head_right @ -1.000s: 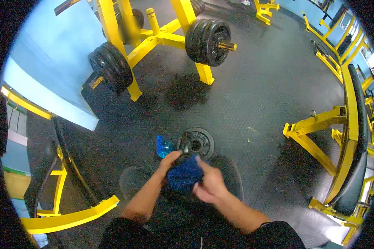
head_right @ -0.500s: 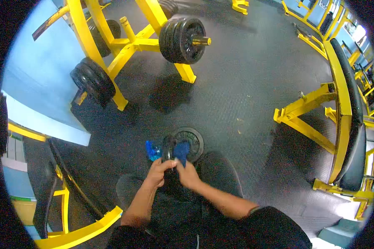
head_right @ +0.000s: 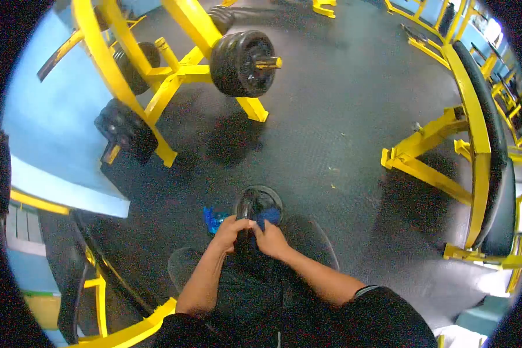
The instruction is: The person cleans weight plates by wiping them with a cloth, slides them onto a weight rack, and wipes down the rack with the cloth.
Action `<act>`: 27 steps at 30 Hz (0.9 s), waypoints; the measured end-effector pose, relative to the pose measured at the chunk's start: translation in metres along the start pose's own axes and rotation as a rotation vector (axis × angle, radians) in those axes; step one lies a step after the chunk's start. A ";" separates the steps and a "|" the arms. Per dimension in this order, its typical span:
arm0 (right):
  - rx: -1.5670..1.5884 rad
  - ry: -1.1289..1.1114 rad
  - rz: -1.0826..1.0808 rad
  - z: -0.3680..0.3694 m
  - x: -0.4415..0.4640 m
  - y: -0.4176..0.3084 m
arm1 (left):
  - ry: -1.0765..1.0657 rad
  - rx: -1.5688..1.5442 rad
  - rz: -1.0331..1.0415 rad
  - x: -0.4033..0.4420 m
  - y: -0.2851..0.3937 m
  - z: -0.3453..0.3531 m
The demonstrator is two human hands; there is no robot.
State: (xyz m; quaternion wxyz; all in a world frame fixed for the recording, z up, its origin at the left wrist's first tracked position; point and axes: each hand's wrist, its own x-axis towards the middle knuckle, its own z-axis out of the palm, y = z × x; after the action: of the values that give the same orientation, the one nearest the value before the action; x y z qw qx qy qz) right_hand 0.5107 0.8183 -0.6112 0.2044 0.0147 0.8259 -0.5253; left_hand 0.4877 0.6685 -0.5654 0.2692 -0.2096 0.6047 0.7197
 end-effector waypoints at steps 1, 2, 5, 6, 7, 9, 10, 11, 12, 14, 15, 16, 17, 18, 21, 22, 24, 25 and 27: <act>0.029 -0.011 -0.009 0.001 -0.003 0.012 | 0.027 0.056 0.011 0.003 0.004 0.002; 0.035 0.008 0.003 -0.005 -0.006 0.020 | 0.009 0.068 0.005 0.005 0.010 0.005; 0.248 -0.294 0.188 -0.020 -0.008 0.034 | -0.017 -0.016 -0.014 0.017 0.012 0.006; 0.250 -0.294 0.196 -0.023 -0.008 0.033 | -0.018 -0.017 -0.022 0.024 0.005 0.002; 0.289 -0.189 0.172 -0.024 -0.008 0.030 | -0.060 -0.050 -0.039 0.031 -0.001 -0.005; 0.297 -0.049 0.155 -0.025 -0.008 0.022 | -0.087 -0.084 -0.062 0.034 -0.005 -0.011; 0.311 -0.049 0.167 -0.022 -0.007 0.022 | -0.086 -0.074 -0.077 0.032 -0.004 -0.012; 0.341 -0.064 0.114 -0.020 -0.005 0.022 | -0.091 -0.079 -0.092 0.030 -0.001 -0.013; 0.371 -0.078 0.060 -0.016 -0.004 0.023 | -0.096 -0.085 -0.104 0.029 0.002 -0.014; 0.250 -0.028 -0.122 0.003 0.007 0.044 | -0.096 -0.058 -0.140 0.025 0.010 -0.016; 0.116 0.021 -0.308 0.007 0.011 0.048 | -0.097 -0.038 -0.165 0.025 0.012 -0.017; 0.117 0.023 -0.305 0.009 0.015 0.053 | -0.099 -0.038 -0.168 0.026 0.012 -0.017; -0.034 0.008 -0.400 0.008 0.023 0.059 | -0.037 0.171 -0.002 0.027 0.011 -0.017; -0.187 -0.010 -0.494 0.006 0.029 0.060 | 0.028 0.376 0.165 0.029 0.009 -0.017; -0.670 -0.033 -0.336 -0.017 0.028 -0.001 | 0.136 0.527 0.357 0.033 0.000 -0.021; -0.674 -0.039 -0.336 -0.009 0.027 -0.002 | 0.138 0.521 0.354 0.030 0.003 -0.018; -0.503 -0.142 -0.069 0.010 0.024 -0.002 | 0.200 0.802 0.394 0.020 0.011 -0.011; -0.415 -0.132 -0.044 0.018 0.024 -0.001 | 0.191 0.735 0.494 0.025 0.002 -0.013; 0.207 -0.378 0.210 0.003 0.045 0.016 | 0.128 0.755 0.512 0.024 0.000 -0.018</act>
State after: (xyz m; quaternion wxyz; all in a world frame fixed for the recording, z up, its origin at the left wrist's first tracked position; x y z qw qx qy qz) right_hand 0.4741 0.8146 -0.6421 0.4061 0.0228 0.7088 -0.5763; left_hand 0.4688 0.6538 -0.5844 0.1022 0.0152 0.8722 0.4781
